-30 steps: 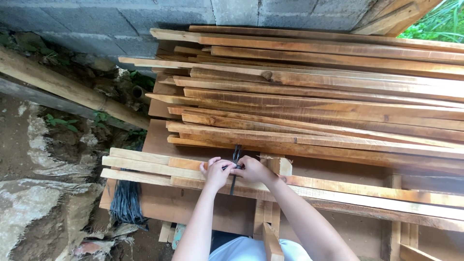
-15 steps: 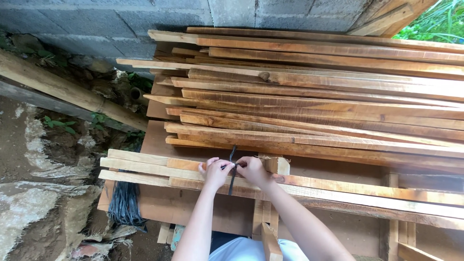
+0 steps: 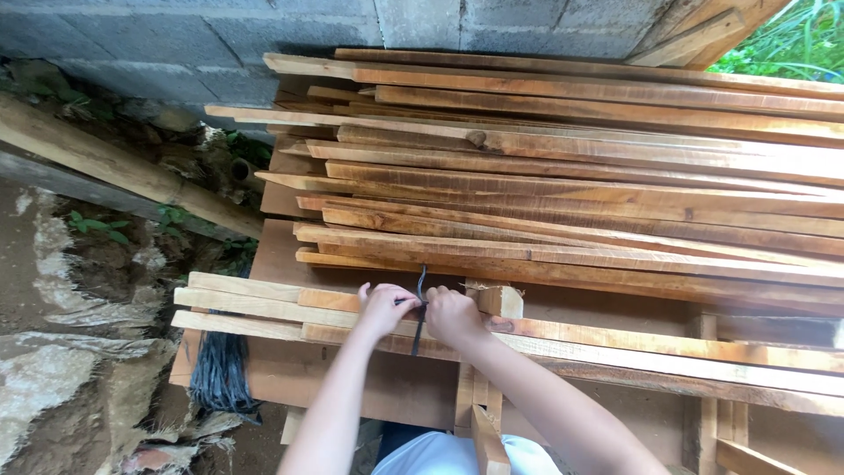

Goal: Bundling wooden planks together using plastic ties.

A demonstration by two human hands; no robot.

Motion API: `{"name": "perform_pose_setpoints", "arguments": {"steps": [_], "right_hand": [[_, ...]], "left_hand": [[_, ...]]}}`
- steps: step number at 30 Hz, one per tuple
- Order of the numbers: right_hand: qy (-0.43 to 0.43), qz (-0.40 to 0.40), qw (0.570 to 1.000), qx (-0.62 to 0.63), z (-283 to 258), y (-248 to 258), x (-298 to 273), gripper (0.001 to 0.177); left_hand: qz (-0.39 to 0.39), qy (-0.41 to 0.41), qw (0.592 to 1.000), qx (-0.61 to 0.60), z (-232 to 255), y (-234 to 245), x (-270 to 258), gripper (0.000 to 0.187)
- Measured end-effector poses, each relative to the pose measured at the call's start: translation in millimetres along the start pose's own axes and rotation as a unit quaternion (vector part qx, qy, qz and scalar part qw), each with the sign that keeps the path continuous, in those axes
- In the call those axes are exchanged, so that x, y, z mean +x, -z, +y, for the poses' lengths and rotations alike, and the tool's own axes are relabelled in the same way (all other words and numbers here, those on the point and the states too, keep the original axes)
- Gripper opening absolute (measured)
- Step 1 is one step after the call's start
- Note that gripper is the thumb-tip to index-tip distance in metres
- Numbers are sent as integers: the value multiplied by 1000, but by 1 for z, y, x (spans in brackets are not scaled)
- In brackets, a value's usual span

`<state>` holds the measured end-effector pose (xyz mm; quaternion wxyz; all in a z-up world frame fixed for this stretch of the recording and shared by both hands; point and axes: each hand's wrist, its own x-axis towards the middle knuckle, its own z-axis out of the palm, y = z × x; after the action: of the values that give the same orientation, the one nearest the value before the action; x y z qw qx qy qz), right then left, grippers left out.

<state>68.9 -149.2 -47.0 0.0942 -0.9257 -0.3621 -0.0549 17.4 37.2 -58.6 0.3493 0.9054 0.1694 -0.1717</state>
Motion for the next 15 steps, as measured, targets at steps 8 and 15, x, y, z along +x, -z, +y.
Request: {"name": "perform_pose_setpoints", "arguments": {"steps": [8, 15], "right_hand": [[60, 41, 992, 104, 12, 41, -3, 12], [101, -36, 982, 154, 13, 61, -8, 14]], "left_hand": [[-179, -98, 977, 66, 69, 85, 8, 14], [-226, -70, 967, 93, 73, 108, 21, 16]]}}
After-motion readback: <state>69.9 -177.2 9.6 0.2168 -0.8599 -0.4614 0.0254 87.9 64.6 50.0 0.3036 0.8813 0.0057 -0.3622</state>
